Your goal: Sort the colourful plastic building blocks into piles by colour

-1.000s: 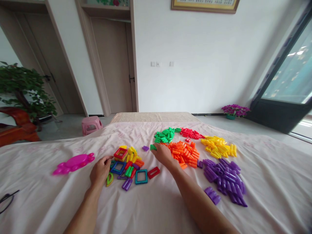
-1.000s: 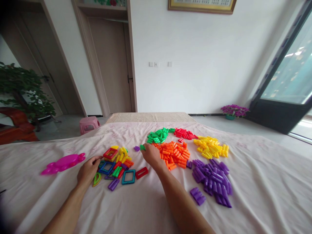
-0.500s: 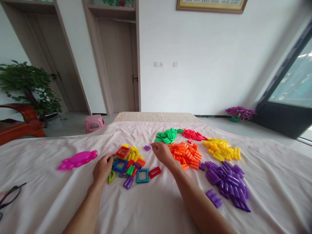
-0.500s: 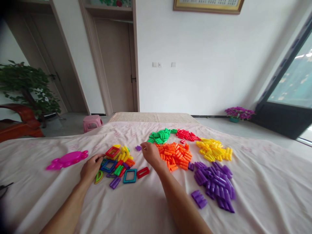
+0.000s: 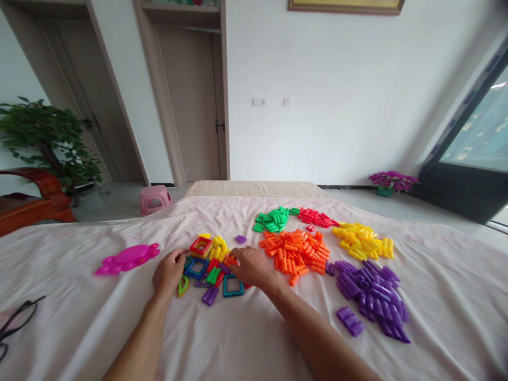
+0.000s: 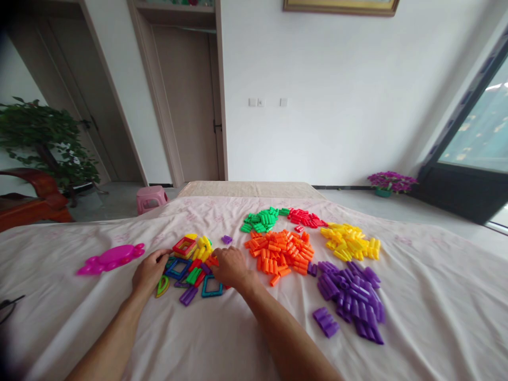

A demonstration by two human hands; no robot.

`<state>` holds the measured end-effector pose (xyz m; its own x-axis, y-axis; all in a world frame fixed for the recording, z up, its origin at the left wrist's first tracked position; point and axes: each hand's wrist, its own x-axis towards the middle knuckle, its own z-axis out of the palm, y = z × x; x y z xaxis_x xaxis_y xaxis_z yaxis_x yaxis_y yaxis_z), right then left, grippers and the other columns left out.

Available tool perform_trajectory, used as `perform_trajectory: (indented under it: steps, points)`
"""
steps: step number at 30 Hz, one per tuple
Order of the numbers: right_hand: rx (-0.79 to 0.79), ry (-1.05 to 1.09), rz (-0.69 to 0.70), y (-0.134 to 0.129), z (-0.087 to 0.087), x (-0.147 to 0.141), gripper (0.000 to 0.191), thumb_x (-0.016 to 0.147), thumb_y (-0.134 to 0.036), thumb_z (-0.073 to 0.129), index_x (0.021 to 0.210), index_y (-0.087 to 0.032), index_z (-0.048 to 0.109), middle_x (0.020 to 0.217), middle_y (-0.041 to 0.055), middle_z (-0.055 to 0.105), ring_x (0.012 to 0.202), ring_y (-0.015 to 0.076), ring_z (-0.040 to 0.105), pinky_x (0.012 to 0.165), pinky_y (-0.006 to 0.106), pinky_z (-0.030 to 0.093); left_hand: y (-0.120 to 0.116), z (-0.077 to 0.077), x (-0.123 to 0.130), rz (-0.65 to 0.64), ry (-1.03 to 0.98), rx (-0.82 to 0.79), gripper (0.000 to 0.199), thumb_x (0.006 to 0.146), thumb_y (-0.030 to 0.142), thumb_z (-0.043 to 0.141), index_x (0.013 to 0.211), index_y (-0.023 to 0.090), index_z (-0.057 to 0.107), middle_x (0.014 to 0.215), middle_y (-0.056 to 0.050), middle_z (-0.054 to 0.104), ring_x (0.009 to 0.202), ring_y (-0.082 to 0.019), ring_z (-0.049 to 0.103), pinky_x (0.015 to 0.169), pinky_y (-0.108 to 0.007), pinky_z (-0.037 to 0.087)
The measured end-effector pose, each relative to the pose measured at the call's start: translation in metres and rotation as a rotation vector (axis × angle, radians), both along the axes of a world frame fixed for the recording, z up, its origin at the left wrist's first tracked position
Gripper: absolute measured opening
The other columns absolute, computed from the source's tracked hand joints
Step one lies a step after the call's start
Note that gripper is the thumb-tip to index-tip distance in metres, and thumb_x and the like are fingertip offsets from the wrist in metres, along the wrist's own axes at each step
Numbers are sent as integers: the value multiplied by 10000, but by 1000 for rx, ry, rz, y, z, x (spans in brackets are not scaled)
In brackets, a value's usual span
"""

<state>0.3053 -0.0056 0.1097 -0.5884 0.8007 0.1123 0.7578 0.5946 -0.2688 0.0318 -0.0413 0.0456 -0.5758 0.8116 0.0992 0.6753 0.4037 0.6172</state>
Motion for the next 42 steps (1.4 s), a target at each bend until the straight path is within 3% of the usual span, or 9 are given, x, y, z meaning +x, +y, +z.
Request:
perform_trajectory:
  steps: [5,10,16,21,24,27,30,35,42]
  points:
    - [-33,-70,4,-7,4,-1,330,823,-273,548,1133,-206,643,1029,105,728,965,251,672,760,301,446,-1,3,1,-1,0,-22,373,875,443,440,1114,317,698,1064,-35,741,937,-257,659,697,-308,427]
    - [-63,-4,-46,7,11,11,368,787,-308,594,1147,-240,635,1036,66,722,940,232,668,716,272,425,-1,2,0,-18,9,-4,381,875,436,442,1116,294,700,1067,-44,742,949,-256,659,708,-303,430]
    - [-6,50,-277,37,42,67,343,824,-285,581,1159,-228,628,1073,68,710,976,222,652,741,267,409,-1,2,1,-13,27,-17,380,878,436,431,1107,302,702,1048,-44,741,927,-252,659,687,-298,427]
    - [68,-92,-426,51,50,113,435,808,-188,578,1242,-189,612,1142,124,687,1058,263,621,807,308,416,-2,5,4,-4,18,-19,378,875,429,435,1112,306,703,1072,-44,741,954,-261,656,706,-307,433]
    - [114,-28,-429,52,53,116,356,853,-218,556,1197,-189,646,1174,117,680,1098,262,600,841,310,415,-2,7,5,-3,10,-24,383,875,433,440,1116,299,706,1078,-50,742,960,-267,659,699,-310,433]
    - [150,73,-368,46,54,97,283,906,-214,493,1117,-204,681,1125,86,703,1069,235,610,835,290,413,-3,9,6,-1,9,-23,380,877,427,442,1113,297,710,1070,-49,743,952,-266,664,685,-308,432]
    - [113,87,-215,37,45,68,290,904,-168,477,1073,-217,707,1100,65,716,1065,213,615,863,275,412,-3,8,5,-2,5,-14,380,879,421,443,1115,290,711,1052,-49,746,938,-262,667,676,-302,434]
    - [39,88,1,28,9,26,363,847,-105,503,1118,-224,713,1134,51,707,1080,199,604,950,278,408,-2,6,4,-11,5,-1,379,876,443,449,1109,296,709,1057,-46,745,935,-258,663,695,-304,436]
    - [37,38,129,28,-25,12,295,891,-150,503,1080,-200,723,1137,74,696,1107,194,582,982,290,399,-2,6,4,-10,1,-1,373,878,433,442,1110,299,702,1057,-42,743,918,-249,661,690,-301,430]
